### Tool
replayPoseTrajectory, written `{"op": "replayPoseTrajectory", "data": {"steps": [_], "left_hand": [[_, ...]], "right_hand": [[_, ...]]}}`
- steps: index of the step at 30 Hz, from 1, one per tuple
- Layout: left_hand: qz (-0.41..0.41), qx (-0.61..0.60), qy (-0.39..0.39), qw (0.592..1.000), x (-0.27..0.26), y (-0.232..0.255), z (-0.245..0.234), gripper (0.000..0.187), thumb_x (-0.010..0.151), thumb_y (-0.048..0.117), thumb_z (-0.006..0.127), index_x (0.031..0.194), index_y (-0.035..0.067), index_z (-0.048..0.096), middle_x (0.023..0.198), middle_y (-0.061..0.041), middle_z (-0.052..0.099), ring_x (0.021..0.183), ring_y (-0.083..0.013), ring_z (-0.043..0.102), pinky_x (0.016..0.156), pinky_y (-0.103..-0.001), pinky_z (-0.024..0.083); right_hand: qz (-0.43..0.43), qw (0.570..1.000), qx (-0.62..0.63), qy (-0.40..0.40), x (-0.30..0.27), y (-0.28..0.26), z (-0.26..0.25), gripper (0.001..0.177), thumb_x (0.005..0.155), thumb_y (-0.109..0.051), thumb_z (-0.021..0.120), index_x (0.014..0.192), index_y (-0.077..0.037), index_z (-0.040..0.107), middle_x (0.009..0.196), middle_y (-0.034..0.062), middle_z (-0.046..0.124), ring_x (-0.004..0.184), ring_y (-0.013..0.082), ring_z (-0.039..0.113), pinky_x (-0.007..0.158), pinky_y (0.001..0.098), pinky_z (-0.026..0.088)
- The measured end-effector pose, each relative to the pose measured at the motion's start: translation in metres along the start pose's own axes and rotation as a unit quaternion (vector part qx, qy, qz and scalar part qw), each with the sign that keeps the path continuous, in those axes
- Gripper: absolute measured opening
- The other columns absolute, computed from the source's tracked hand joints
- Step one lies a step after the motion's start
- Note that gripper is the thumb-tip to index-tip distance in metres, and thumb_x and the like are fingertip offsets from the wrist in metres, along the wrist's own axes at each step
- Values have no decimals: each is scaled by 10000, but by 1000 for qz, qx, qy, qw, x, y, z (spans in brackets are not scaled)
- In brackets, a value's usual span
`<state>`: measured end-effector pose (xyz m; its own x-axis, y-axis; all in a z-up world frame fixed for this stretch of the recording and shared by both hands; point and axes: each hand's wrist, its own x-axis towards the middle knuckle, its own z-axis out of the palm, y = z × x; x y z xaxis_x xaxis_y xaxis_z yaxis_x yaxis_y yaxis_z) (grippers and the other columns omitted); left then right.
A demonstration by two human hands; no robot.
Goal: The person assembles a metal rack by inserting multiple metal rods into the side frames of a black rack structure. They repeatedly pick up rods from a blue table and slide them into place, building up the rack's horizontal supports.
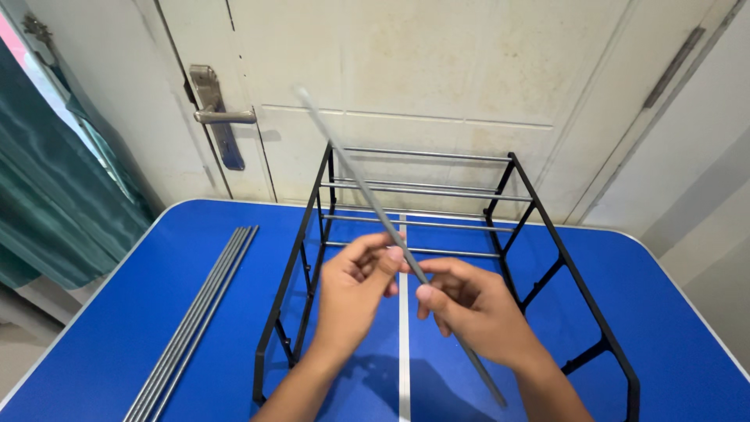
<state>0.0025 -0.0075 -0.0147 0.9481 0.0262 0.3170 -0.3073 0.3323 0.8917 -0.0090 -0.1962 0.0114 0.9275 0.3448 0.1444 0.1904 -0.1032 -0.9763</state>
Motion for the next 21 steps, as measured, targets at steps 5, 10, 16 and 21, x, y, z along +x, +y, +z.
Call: {"op": "replayPoseTrajectory", "data": {"steps": [5, 10, 16, 21], "left_hand": [[-31, 12, 7, 999, 4, -13, 4, 402, 1002, 169, 616, 1378, 30, 637, 877, -37, 714, 650, -57, 598, 570, -215, 496], [-16, 42, 6, 999, 7, -10, 2, 421, 1007, 177, 602, 1412, 61, 610, 922, -28, 720, 674, -63, 607, 581, -224, 497], [161, 283, 35, 945, -12, 11, 16, 458, 977, 75, 635, 1431, 84, 577, 1041, -92, 686, 772, -142, 675, 637, -278, 558], [349, 480, 48, 803, -23, 21, 24, 483, 922, -11, 680, 1392, 83, 619, 1080, -144, 627, 823, -257, 681, 681, -368, 556]], "right_hand": [[74, 995, 68, 15, 5, -6, -6, 389, 987, -261, 576, 1239, -8, 731, 662, 115, 700, 394, 130, 545, 378, 257, 397], [137, 981, 128, 42, 13, -10, -8, 413, 949, -254, 596, 1266, -4, 680, 675, 145, 711, 369, 175, 574, 333, 285, 385], [47, 994, 34, 91, 11, -2, -8, 410, 898, -190, 687, 1280, -42, 673, 750, 130, 751, 488, 162, 624, 402, 272, 411], [-215, 928, -220, 212, 8, 3, 3, 272, 888, -145, 763, 1157, -113, 744, 1006, 18, 756, 867, 116, 725, 702, 243, 574]]}}
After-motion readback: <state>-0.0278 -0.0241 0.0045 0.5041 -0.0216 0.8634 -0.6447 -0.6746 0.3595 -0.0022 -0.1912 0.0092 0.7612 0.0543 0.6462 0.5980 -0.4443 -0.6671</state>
